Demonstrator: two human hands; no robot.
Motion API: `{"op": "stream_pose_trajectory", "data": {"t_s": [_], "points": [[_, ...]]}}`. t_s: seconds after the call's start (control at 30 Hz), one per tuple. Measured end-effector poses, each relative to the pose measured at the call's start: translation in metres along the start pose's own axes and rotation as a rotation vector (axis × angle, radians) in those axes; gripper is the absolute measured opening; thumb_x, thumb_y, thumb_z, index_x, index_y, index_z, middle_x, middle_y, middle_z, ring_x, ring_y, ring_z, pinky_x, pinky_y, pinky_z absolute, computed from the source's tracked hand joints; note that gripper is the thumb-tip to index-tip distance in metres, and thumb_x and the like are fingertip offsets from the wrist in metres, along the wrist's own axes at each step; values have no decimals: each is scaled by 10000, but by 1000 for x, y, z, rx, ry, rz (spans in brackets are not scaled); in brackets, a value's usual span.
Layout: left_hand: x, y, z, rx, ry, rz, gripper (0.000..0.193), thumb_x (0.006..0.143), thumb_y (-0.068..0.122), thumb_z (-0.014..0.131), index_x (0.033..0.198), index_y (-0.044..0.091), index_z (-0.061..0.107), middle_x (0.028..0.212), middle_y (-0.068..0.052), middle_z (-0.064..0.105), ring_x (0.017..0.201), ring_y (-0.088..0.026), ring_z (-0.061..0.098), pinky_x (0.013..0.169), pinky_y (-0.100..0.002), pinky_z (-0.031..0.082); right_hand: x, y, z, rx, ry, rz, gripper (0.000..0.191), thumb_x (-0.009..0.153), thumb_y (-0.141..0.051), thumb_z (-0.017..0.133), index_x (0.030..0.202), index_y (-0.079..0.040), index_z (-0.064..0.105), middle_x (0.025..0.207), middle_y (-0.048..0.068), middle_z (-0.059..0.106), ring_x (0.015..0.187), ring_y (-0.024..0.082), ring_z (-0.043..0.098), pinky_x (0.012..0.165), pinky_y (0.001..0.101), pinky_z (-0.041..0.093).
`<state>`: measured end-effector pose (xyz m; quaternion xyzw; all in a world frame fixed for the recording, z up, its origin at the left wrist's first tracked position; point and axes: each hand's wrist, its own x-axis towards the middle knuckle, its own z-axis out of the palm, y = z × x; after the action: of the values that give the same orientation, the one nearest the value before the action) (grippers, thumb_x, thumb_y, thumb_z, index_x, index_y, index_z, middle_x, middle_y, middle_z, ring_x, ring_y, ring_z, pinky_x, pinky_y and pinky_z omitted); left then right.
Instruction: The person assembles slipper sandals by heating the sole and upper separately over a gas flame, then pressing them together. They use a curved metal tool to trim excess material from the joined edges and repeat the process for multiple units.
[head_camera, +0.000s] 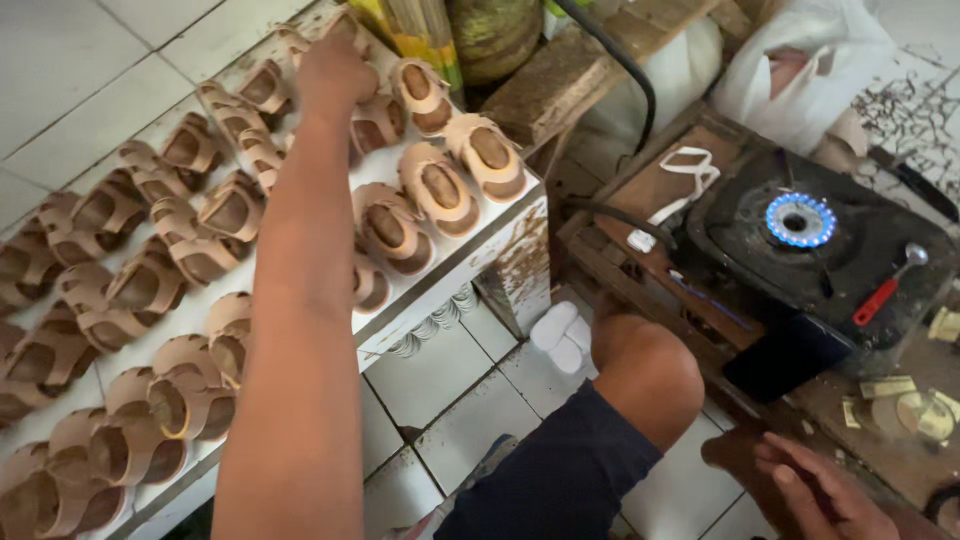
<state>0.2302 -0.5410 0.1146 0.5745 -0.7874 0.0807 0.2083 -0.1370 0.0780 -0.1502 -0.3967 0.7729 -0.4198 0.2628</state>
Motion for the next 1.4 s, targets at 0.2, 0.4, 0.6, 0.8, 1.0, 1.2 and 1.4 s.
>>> {"op": "stream_pose_trajectory", "data": {"t_s": [0.2, 0.4, 0.6, 0.8, 1.0, 1.2, 1.4], "points": [[-5, 0, -39, 10, 139, 69, 227, 801, 166, 749, 975, 23, 731, 1025, -234, 715, 969, -414, 679, 825, -508, 546, 18, -9, 10, -54, -43, -2, 399, 947, -106, 643, 1329, -3, 694, 1103, 166, 792, 1057, 245, 743, 979, 369, 547], [-124, 55, -136, -124, 226, 508, 484, 929, 379, 843, 1186, 67, 578, 920, -101, 711, 779, -327, 715, 663, -481, 534, 19, -134, 53, 652, -230, 228, 613, 1030, -428, 406, 1501, -49, 509, 1262, 248, 733, 1102, 394, 730, 878, 460, 554], [-299, 112, -145, -763, 184, 1173, 467, 971, 285, 845, 1294, 29, 626, 1200, -183, 693, 1051, -333, 717, 871, -405, 601, 24, -213, 104, 1517, -613, 411, 684, 970, -546, 476, 1444, -52, 483, 1325, 241, 644, 1140, 441, 648, 916, 622, 500], [-305, 117, 32, -887, -527, 452, 340, 910, 263, 708, 1206, 99, 686, 983, -106, 755, 761, -277, 743, 697, -377, 587, 8, -168, 53, 1651, -318, 169, 663, 975, -386, 605, 1446, 64, 487, 1340, 287, 590, 1223, 449, 593, 1071, 539, 496], [-301, 144, 220, -598, -886, 418, 413, 887, 299, 706, 1235, 77, 691, 1047, -183, 753, 990, -360, 713, 865, -467, 549, 19, -123, -27, 1547, -85, 31, 627, 1129, -497, 533, 1442, 44, 483, 1285, 272, 639, 1155, 456, 657, 1026, 604, 530], [-326, 205, 306, -150, -1042, 282, 486, 865, 318, 710, 1266, 53, 634, 1182, -212, 693, 1114, -380, 651, 945, -482, 518, 53, -83, -59, 1446, 137, 74, 641, 1160, -518, 465, 1487, 33, 465, 1240, 248, 638, 1098, 437, 687, 908, 544, 592], [-364, 245, 327, 15, -1085, 142, 467, 901, 307, 685, 1280, 47, 608, 1188, -198, 683, 1116, -356, 647, 948, -461, 522, 63, -79, -67, 1526, 98, 173, 688, 1106, -628, 487, 1404, -9, 524, 1206, 295, 684, 1041, 414, 701, 913, 501, 601]]}}
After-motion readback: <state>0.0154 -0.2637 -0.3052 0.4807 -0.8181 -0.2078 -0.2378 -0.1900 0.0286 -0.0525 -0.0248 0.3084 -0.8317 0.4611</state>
